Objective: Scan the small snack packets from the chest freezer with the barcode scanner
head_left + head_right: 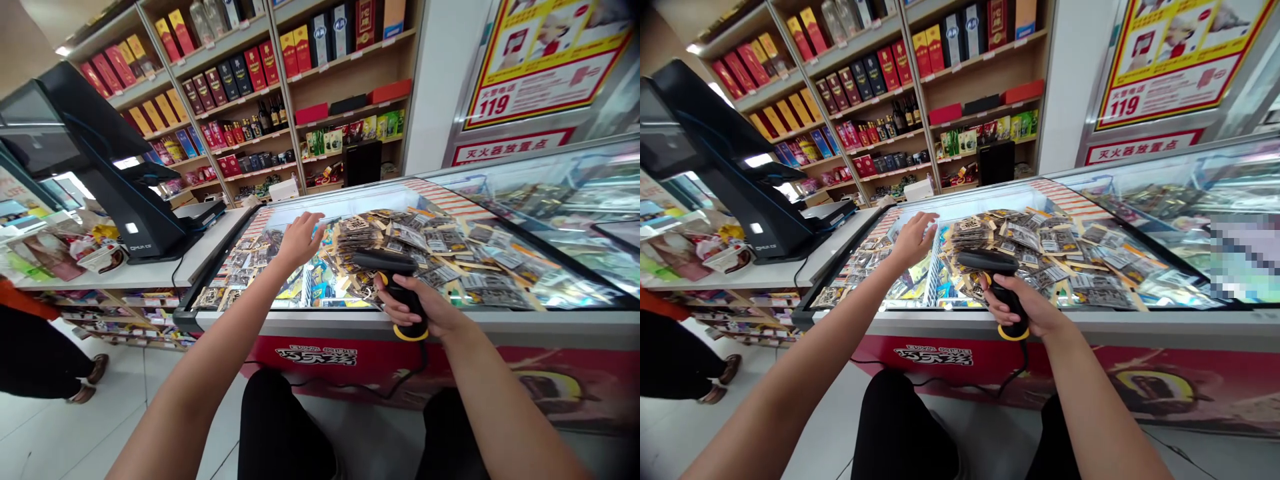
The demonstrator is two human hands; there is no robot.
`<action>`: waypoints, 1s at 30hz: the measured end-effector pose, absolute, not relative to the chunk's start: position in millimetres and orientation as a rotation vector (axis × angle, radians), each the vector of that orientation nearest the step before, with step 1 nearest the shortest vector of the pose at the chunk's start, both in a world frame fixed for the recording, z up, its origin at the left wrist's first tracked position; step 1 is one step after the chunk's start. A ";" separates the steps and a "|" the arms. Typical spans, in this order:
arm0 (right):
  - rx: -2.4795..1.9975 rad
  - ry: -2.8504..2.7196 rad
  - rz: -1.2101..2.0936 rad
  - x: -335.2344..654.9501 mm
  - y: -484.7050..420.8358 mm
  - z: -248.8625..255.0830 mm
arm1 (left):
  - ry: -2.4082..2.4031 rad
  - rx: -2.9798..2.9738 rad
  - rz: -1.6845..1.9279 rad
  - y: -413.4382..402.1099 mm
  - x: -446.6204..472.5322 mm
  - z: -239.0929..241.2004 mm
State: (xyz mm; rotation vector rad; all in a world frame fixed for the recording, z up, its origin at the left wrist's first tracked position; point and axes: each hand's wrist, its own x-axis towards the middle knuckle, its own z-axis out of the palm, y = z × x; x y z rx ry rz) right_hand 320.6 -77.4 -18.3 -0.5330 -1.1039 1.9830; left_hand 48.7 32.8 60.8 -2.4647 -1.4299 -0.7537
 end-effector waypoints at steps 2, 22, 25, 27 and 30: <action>-0.536 -1.101 1.980 321.5 -77.3 -18.8 | -1.681 -2.274 -0.633 32.0 18.1 51.1; -0.688 -1.072 1.953 326.5 -72.2 -28.0 | -2.561 -1.840 -0.336 109.5 -144.1 19.8; -0.695 -1.073 1.950 326.3 -72.2 -28.5 | -2.506 -1.856 -0.347 109.2 -147.1 17.3; -0.712 -1.077 1.942 325.3 -72.8 -26.9 | -2.449 -1.891 -0.379 104.2 -151.3 17.0; -0.741 -1.090 1.927 324.0 -74.3 -24.4 | -2.373 -1.923 -0.479 93.8 -159.9 19.0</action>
